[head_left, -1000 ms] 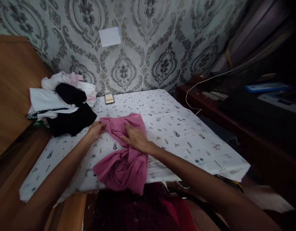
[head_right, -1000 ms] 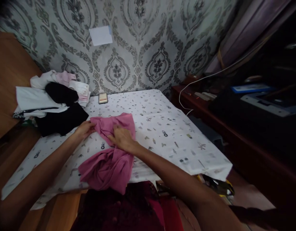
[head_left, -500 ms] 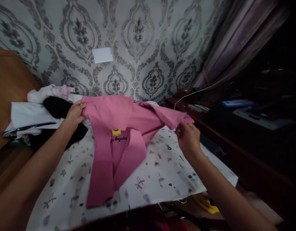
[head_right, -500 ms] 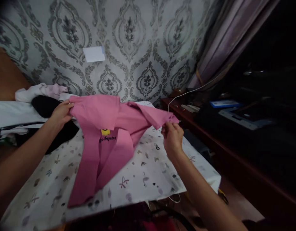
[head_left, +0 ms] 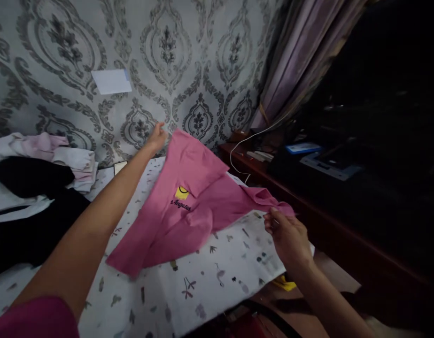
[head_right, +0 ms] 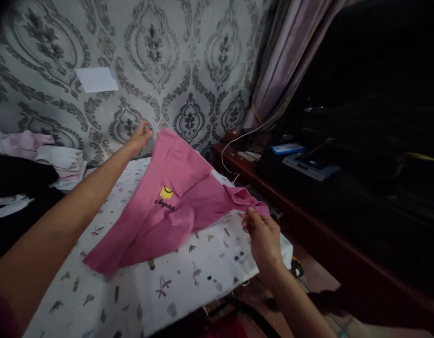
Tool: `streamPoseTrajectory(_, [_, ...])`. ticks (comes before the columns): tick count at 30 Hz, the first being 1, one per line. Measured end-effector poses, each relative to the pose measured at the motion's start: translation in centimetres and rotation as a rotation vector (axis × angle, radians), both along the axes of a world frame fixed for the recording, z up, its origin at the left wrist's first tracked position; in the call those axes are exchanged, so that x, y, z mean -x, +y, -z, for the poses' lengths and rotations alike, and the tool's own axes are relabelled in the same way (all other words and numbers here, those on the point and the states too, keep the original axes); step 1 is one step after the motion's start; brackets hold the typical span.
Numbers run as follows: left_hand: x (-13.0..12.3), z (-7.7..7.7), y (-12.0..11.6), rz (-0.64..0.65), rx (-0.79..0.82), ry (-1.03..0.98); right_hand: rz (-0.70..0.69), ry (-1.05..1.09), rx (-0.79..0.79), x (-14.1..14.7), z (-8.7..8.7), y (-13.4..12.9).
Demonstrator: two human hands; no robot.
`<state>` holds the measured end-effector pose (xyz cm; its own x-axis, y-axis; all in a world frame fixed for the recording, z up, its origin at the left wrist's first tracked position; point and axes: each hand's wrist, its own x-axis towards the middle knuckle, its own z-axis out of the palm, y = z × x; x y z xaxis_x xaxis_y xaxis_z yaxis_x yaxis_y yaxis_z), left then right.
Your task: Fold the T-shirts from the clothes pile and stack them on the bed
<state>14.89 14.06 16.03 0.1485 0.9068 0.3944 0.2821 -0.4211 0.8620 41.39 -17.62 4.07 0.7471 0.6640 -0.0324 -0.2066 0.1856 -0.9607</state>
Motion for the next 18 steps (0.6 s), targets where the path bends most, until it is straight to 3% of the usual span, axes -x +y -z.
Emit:
streamPoseTrajectory(2, [1.3, 2.9, -3.5, 0.098, -0.071, 0.27, -0.004, 0.019, 0.103, -1.0, 1.7, -0.5])
streamPoseTrajectory(5, [5.5, 8.0, -11.7, 0.249, -0.09, 0.689, 0.005, 0.016, 0.167, -1.9, 3.7, -1.0])
streamPoseTrajectory(8, [9.9, 11.2, -19.6, 0.233, -0.002, 0.993, -0.014, -0.021, 0.182, -2.2, 4.4, -0.9])
streamPoseTrajectory(11, [13.1, 11.6, -23.6, 0.127, 0.113, 1.171, -0.082, -0.143, 0.209, -2.7, 3.7, -0.7])
streamPoseTrajectory(15, [15.6, 10.3, -23.7, 0.105, 0.309, 1.219, -0.247, -0.674, 0.487, -4.9, 1.1, -1.2])
streamPoseTrajectory(18, [16.0, 10.2, -23.5, 0.106, 0.361, 1.235, -0.136, -1.097, 0.625, -5.4, -1.2, 0.1])
